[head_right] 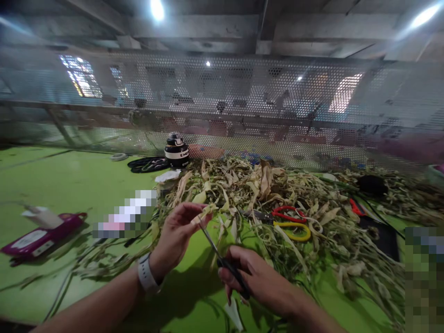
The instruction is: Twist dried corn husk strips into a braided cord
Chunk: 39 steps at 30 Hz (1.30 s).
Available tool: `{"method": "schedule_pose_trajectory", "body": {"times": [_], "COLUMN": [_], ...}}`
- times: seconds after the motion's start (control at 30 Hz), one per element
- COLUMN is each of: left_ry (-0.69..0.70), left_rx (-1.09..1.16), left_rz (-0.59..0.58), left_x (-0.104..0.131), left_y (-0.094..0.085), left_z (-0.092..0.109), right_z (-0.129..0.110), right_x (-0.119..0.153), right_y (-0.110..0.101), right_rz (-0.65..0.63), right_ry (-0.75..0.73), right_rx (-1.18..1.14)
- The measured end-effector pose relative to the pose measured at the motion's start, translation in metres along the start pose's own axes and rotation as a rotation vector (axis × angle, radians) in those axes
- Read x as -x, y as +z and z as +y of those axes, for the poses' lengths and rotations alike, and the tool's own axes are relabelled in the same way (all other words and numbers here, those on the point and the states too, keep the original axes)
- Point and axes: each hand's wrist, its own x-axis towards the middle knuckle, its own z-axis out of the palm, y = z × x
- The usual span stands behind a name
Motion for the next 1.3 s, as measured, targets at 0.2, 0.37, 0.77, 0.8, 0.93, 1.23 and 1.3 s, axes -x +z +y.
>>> {"method": "schedule_pose_trajectory", "body": {"times": [0.2, 0.37, 0.77, 0.8, 0.93, 1.23, 1.3], "left_ry": [-0.066, -0.08, -0.084, -0.085, -0.095, -0.166, -0.254], "left_rx": [0.08, 0.095, 0.056, 0.054, 0.042, 0.081, 0.12], "left_rz": [-0.05, -0.111, -0.091, -0.09, -0.086, -0.026, -0.023], "left_x": [0.005, 0.007, 0.007, 0.007, 0.007, 0.006, 0.005], "left_y": [0.004, 0.002, 0.0, 0.001, 0.001, 0.002, 0.002], "left_z": [0.0, -0.004, -0.005, -0.005, -0.005, -0.003, -0.002], "right_z": [-0.005, -0.007, 0.001, 0.001, -0.001, -0.002, -0.001], "right_x": [-0.001, -0.001, -0.002, -0.002, -0.001, -0.002, 0.0], "right_y": [0.005, 0.007, 0.006, 0.006, 0.007, 0.011, 0.012], "right_rz": [0.014, 0.009, 0.035, 0.033, 0.047, 0.137, 0.139], "right_ry": [-0.026, -0.001, -0.014, -0.017, -0.028, 0.032, 0.013], "right_rx": [-0.013, -0.044, -0.048, -0.053, -0.06, -0.022, 0.055]}}
